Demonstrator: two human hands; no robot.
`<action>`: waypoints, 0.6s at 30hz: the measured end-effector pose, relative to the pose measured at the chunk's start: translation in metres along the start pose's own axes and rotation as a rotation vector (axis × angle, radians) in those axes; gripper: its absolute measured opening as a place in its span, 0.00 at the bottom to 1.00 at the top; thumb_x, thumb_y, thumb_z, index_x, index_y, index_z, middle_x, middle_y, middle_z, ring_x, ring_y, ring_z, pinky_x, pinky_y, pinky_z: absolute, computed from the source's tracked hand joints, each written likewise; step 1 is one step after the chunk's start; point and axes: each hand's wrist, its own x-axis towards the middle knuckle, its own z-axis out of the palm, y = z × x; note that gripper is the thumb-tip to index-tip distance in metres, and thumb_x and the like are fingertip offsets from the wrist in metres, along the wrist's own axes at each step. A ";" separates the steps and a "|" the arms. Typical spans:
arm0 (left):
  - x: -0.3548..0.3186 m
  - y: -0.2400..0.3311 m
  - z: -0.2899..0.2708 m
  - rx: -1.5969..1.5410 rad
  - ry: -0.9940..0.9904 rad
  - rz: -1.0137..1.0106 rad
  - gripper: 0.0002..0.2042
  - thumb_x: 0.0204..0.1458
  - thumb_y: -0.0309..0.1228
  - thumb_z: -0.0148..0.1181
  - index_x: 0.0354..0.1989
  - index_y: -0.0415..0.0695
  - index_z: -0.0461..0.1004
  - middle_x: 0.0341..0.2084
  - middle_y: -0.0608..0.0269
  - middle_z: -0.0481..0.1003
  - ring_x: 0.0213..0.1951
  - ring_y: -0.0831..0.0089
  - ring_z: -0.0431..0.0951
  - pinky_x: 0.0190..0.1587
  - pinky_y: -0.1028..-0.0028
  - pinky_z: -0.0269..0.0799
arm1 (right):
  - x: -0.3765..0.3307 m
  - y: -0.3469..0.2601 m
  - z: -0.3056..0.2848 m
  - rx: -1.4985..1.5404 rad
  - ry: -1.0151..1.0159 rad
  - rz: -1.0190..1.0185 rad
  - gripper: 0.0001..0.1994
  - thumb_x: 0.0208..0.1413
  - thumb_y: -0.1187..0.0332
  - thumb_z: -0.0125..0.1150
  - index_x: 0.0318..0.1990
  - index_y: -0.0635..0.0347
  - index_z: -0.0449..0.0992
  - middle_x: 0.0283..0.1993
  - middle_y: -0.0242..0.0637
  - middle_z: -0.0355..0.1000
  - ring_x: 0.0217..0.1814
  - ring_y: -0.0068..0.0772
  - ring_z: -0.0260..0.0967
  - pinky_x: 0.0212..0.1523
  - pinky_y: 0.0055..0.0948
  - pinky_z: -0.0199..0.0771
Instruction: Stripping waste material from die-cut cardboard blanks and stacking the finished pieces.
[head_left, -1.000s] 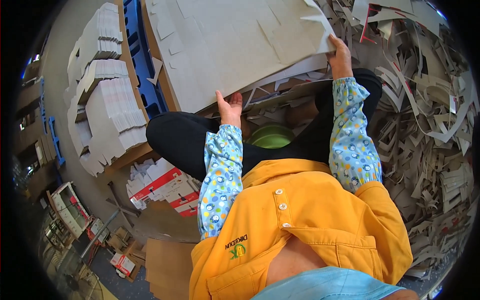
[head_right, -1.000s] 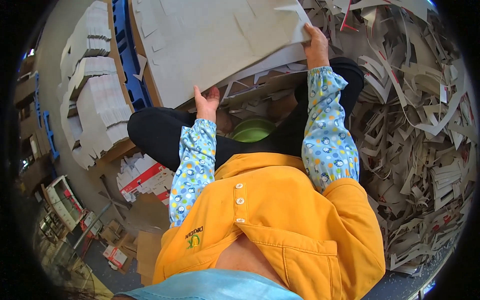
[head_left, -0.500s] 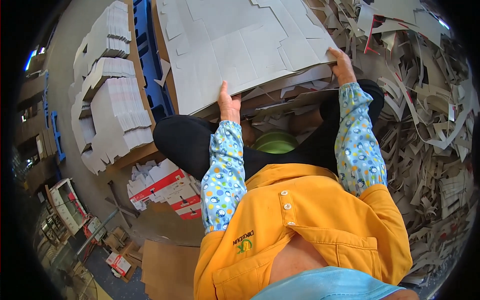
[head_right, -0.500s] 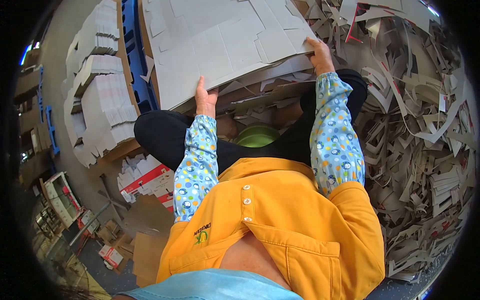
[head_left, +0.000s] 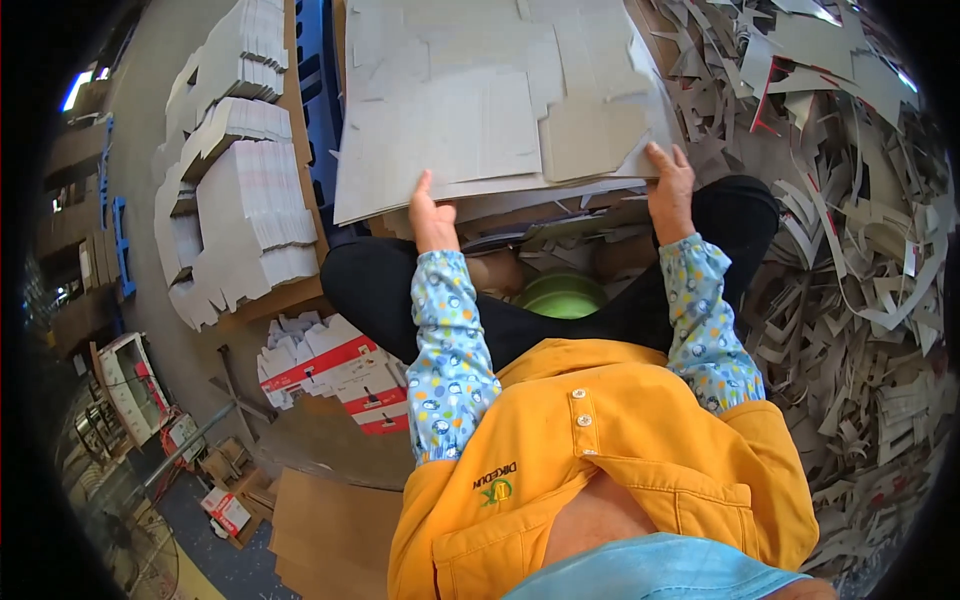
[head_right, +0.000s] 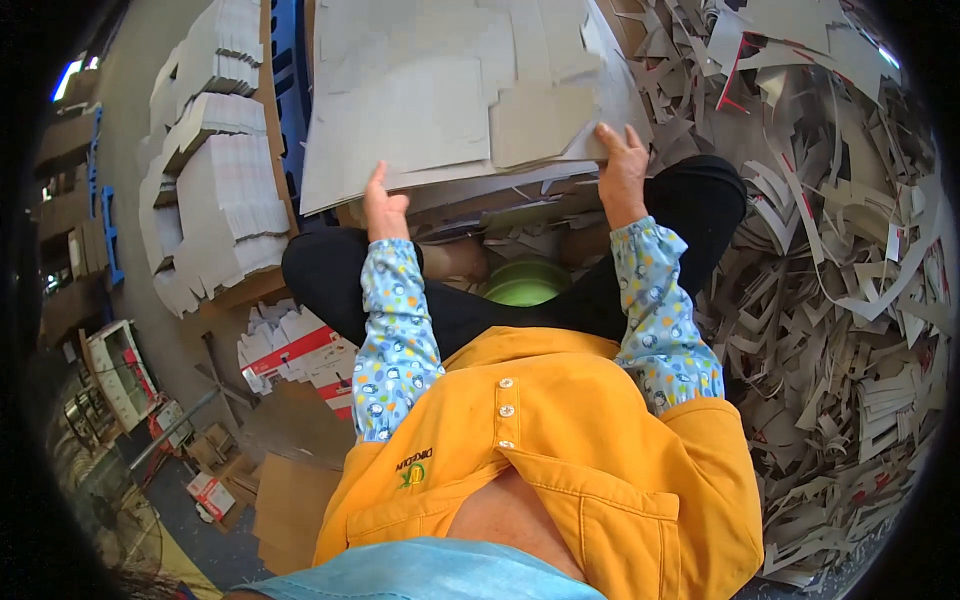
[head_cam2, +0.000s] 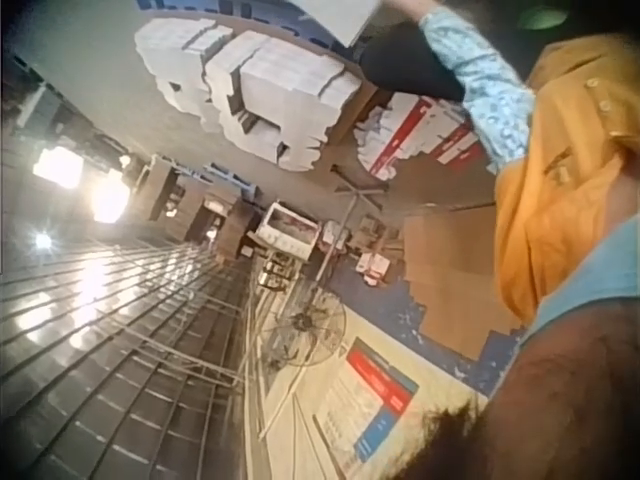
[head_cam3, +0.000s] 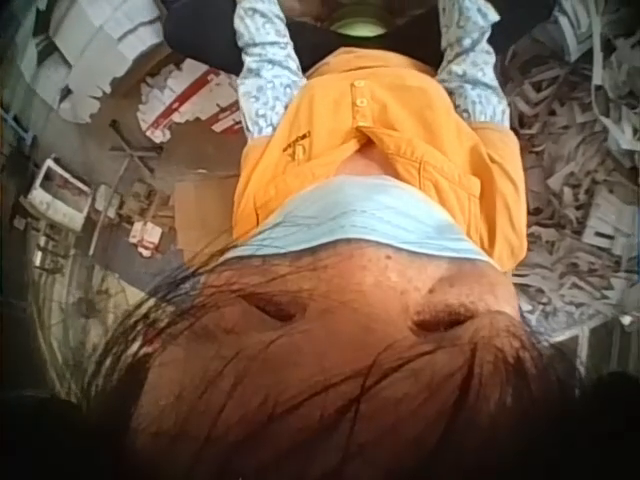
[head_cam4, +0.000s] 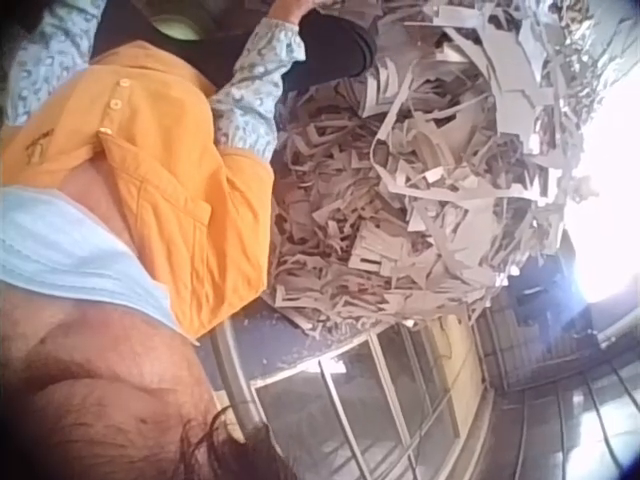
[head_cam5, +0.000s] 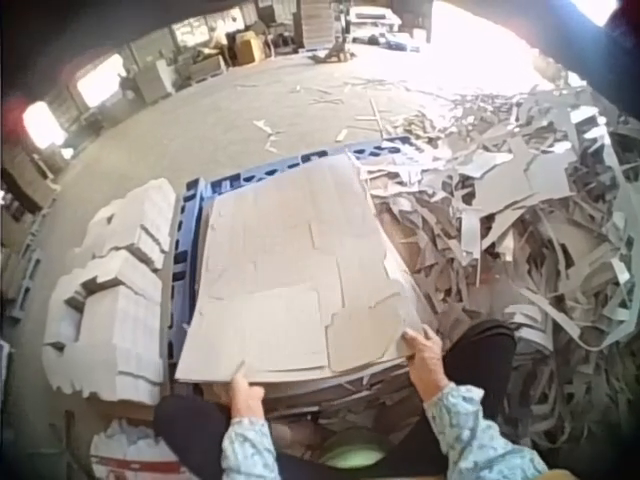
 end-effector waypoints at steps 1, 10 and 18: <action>-0.001 -0.013 0.003 0.015 0.002 -0.033 0.19 0.40 0.33 0.61 0.41 0.42 0.67 0.38 0.60 0.70 0.41 0.63 0.69 0.42 0.59 0.64 | 0.005 0.011 -0.007 -0.029 0.044 0.021 0.24 0.41 0.73 0.59 0.48 0.70 0.60 0.36 0.37 0.68 0.36 0.27 0.65 0.37 0.24 0.65; -0.027 -0.056 0.023 -0.129 -0.242 -0.092 0.13 0.39 0.22 0.59 0.36 0.41 0.67 0.33 0.61 0.69 0.37 0.68 0.69 0.38 0.70 0.68 | 0.091 -0.022 -0.031 -0.256 0.101 0.024 0.18 0.40 0.74 0.60 0.41 0.65 0.67 0.33 0.38 0.68 0.30 0.32 0.66 0.28 0.28 0.66; -0.006 -0.116 -0.001 -0.058 -0.328 -0.365 0.10 0.44 0.27 0.56 0.35 0.41 0.66 0.32 0.57 0.70 0.35 0.64 0.70 0.36 0.62 0.70 | 0.139 0.036 -0.152 -0.785 -0.115 -0.334 0.09 0.43 0.65 0.58 0.32 0.57 0.72 0.26 0.32 0.66 0.31 0.29 0.63 0.28 0.29 0.65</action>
